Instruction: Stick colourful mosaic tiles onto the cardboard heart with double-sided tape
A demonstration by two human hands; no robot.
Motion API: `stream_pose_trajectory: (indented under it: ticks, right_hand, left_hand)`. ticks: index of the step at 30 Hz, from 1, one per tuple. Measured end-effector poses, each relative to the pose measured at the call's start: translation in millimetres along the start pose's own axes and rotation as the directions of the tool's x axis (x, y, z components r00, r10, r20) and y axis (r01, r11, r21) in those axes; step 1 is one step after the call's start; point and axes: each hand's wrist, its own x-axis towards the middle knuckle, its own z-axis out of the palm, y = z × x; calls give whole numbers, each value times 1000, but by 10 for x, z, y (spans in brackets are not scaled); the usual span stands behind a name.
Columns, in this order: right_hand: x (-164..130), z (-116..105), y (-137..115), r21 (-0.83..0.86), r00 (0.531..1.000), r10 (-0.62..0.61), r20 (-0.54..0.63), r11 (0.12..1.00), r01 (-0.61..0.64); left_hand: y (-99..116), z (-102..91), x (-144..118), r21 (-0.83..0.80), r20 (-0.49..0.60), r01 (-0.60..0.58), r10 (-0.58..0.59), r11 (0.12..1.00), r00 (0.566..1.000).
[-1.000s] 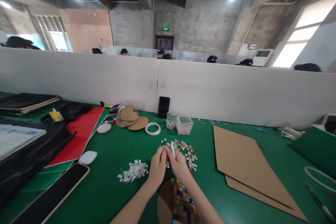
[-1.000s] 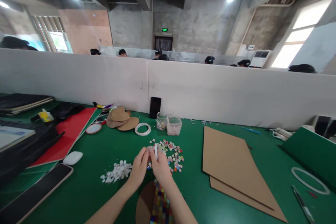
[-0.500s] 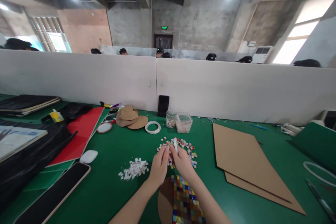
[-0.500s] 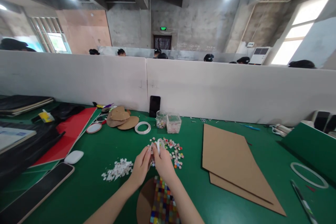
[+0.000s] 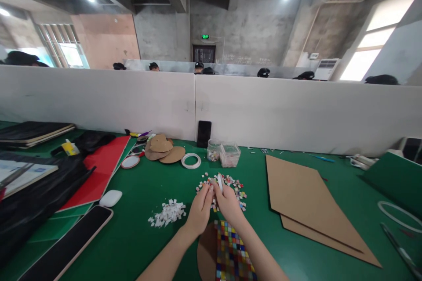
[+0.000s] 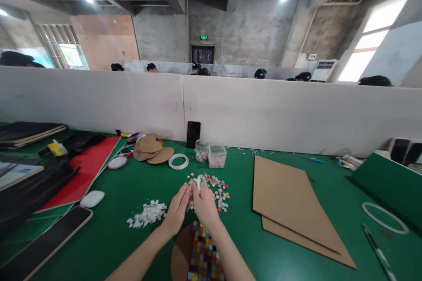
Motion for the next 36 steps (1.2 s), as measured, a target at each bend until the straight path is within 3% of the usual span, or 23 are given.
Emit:
stream_pose_trajectory:
  ticks: [10,20,36]
  right_hand:
    - [-59,91,-37,-13,997,26,-70,1000,-27]
    - [-142,142,-100,-144,997,34,-76,989,-44]
    - [-89,93,-26,-246,999,-41,-20,969,35]
  left_hand:
    - [-7,60,-34,59,-90,85,-79,995,993]
    - [-7,72,23,-149,-139,195,-216,970,967]
    - [-99,54,70,-225,-135,263,-297,938,945]
